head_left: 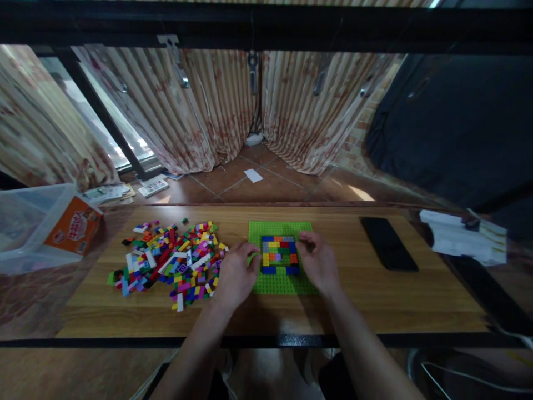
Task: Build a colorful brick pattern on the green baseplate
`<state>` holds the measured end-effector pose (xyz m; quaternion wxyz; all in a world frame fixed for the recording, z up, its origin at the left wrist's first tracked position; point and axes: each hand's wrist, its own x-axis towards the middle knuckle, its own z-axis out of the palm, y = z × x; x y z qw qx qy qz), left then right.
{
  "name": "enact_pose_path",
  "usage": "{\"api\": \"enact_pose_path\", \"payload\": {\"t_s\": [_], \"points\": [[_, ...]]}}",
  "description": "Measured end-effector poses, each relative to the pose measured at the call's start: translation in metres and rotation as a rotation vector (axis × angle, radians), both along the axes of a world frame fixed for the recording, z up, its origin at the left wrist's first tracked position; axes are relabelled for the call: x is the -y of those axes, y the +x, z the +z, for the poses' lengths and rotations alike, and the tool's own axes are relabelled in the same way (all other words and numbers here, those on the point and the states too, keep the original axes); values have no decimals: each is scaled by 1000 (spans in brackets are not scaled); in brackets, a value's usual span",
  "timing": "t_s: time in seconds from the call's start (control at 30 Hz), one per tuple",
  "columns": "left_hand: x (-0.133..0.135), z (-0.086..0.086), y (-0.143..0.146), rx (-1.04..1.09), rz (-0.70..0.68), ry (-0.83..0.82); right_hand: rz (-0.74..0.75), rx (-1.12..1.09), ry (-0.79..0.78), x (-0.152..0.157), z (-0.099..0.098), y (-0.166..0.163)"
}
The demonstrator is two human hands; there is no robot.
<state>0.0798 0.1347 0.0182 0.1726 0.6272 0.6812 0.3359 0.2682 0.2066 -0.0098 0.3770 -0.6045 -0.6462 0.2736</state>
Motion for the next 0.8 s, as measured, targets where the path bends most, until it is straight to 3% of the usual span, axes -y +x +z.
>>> {"api": "enact_pose_path", "payload": {"t_s": [0.13, 0.33, 0.47, 0.8], "points": [[5, -6, 28, -218, -79, 81, 6, 82, -44, 0, 7, 3], [20, -25, 59, -474, -103, -29, 31, 223, -79, 0, 14, 5], [22, -33, 64, -547, -100, -64, 64, 242, -77, 0, 14, 5], [16, -33, 71, -632, -78, -118, 65, 225, -85, 1, 12, 4]]}}
